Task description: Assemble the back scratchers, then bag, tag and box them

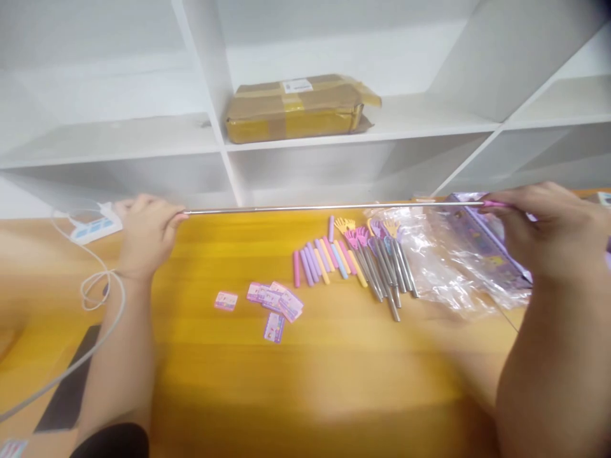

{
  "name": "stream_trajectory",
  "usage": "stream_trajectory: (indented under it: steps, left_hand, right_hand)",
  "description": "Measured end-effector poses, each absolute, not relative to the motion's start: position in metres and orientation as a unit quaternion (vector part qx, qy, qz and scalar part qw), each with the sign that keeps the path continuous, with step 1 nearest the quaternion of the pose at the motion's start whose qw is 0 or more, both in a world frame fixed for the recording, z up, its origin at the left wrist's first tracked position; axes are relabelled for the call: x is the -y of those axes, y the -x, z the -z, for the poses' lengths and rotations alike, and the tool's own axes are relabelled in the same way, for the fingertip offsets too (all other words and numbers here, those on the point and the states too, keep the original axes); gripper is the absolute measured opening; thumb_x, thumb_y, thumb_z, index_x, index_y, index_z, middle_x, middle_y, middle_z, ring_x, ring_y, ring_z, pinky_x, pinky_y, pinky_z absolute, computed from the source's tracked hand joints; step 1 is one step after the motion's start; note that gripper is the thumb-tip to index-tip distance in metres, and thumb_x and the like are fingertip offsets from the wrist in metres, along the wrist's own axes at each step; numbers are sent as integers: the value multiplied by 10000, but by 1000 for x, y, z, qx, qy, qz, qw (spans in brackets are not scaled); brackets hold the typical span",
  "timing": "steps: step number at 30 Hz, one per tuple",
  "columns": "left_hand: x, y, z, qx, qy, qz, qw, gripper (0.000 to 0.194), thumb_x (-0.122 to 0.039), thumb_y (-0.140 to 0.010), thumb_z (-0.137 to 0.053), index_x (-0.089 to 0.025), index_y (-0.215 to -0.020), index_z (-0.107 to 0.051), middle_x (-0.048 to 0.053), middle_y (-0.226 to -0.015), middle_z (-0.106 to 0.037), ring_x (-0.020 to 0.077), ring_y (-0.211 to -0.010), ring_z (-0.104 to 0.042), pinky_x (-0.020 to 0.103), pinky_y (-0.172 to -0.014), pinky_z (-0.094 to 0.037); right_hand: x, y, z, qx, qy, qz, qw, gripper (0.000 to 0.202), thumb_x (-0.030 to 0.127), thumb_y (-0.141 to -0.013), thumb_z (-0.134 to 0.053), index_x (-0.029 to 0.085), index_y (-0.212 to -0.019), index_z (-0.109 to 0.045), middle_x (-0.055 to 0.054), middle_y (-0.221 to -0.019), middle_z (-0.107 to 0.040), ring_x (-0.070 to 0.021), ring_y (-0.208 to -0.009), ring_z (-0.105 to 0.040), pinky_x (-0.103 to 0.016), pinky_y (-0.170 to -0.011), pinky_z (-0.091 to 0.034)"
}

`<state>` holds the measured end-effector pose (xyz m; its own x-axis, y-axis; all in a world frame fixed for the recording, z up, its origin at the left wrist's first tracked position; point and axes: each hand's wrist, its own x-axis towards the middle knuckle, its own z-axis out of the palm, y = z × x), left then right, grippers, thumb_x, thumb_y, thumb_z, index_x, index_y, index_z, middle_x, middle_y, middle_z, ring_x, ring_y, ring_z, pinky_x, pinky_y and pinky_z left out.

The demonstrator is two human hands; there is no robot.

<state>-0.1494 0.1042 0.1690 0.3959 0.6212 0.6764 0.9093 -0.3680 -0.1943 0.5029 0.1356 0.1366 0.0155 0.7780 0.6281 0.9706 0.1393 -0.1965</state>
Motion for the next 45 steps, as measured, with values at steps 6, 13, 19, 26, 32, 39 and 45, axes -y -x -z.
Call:
stream_trajectory:
  steps: [6, 13, 19, 26, 32, 39, 45]
  left_hand:
    - [-99, 131, -176, 533, 790, 172, 251, 412, -445, -1148, -407, -177, -1070, -710, 16, -918, -690, 202, -923, -609, 400, -910, -430]
    - [-104, 124, -170, 572, 772, 184, 208, 373, -511, -1107, -429, -244, -998, -665, 68, -964, -744, 276, -949, -665, 405, -825, -429]
    - [-106, 126, -169, 601, 742, 202, 217, 473, -562, -1084, -470, -198, -820, -617, 1, -760, -540, 175, -759, -520, 341, -687, -347]
    - [-100, 120, -175, 574, 761, 216, 210, 490, -557, -1064, -561, -194, -741, -499, -19, -725, -476, 151, -756, -456, 312, -676, -353]
    - [-98, 112, -170, 581, 753, 227, 211, 465, -542, -1063, -550, -199, -752, -515, -19, -724, -478, 144, -718, -460, 307, -654, -328]
    - [-98, 115, -165, 591, 741, 244, 206, 428, -569, -997, -643, -223, -747, -612, 16, -686, -578, 197, -680, -528, 328, -637, -319]
    - [-93, 118, -167, 555, 751, 263, 241, 434, -560, -978, -678, -229, -706, -610, 16, -641, -574, 189, -649, -520, 329, -599, -297]
  right_hand:
    - [-133, -496, -141, 702, 631, 150, 294, 65, 193, -975, -736, 169, -1009, -786, -145, -1020, -782, -187, -973, -733, -293, -850, -515]
    - [-130, -497, -141, 698, 650, 115, 277, 111, 180, -954, -744, 194, -1059, -775, -123, -1037, -774, -185, -908, -714, -283, -809, -508]
    - [-131, -498, -138, 698, 636, 115, 308, 75, 183, -973, -694, 207, -1011, -754, -100, -966, -757, -181, -870, -704, -282, -807, -501]
    - [-142, -507, -131, 667, 674, 124, 293, 108, 228, -984, -700, 174, -1054, -762, -113, -970, -744, -176, -859, -687, -271, -760, -505]
    - [-150, -508, -127, 665, 673, 149, 287, 39, 134, -959, -676, 145, -975, -710, -177, -1032, -720, -216, -981, -676, -309, -865, -509]
    - [-143, -524, -121, 713, 585, 188, 338, 178, 302, -982, -539, 182, -920, -654, -134, -940, -681, -198, -857, -635, -307, -793, -503]
    - [-142, -531, -117, 731, 561, 223, 319, 292, 405, -1007, -443, 199, -945, -641, -130, -921, -696, -208, -836, -642, -312, -776, -495]
